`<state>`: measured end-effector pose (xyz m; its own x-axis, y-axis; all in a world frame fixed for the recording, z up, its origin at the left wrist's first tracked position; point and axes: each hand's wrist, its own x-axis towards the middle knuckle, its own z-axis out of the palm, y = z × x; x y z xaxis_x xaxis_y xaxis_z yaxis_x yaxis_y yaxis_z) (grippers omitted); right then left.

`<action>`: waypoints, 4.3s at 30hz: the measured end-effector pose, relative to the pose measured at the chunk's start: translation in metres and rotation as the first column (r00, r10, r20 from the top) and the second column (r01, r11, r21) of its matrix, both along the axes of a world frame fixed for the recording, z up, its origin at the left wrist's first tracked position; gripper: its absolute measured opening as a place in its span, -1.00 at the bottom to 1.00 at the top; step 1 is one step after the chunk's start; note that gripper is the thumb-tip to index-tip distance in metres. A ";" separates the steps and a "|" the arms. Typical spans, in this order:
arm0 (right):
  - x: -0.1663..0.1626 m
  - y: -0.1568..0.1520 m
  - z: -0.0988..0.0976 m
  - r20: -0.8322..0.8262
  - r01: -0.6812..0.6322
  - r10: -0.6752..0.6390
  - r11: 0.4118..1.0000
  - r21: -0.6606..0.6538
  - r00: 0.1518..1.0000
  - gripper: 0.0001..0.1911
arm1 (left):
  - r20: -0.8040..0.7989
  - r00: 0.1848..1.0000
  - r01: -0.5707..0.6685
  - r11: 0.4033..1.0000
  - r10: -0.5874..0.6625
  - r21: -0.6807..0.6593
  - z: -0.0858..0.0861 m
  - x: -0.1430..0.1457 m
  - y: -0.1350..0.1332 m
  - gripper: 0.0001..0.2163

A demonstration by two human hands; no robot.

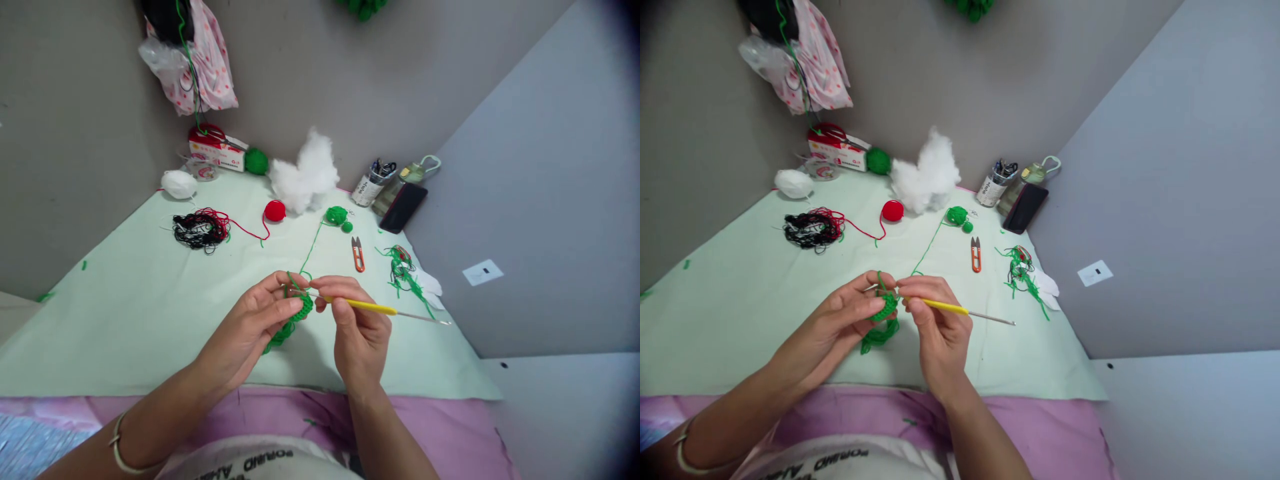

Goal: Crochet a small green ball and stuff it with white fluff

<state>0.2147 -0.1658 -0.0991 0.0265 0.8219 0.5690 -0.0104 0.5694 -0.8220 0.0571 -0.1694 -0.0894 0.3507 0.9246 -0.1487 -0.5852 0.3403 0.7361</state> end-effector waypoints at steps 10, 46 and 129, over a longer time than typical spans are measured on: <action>0.001 0.005 -0.005 -0.272 -0.189 0.129 0.960 -0.208 0.954 -0.83 | -0.160 0.985 -0.061 0.997 0.068 0.050 -0.001 -0.004 0.000 -0.47; 0.005 -0.008 -0.009 0.361 0.144 -0.258 0.939 0.314 0.896 -0.62 | 0.041 0.999 0.010 0.993 -0.005 -0.118 -0.003 0.005 0.002 -0.66; 0.007 -0.005 0.001 0.178 0.001 -0.022 0.993 0.115 0.984 -0.75 | -0.406 0.875 -0.167 0.952 0.264 0.257 -0.002 0.001 -0.001 -0.56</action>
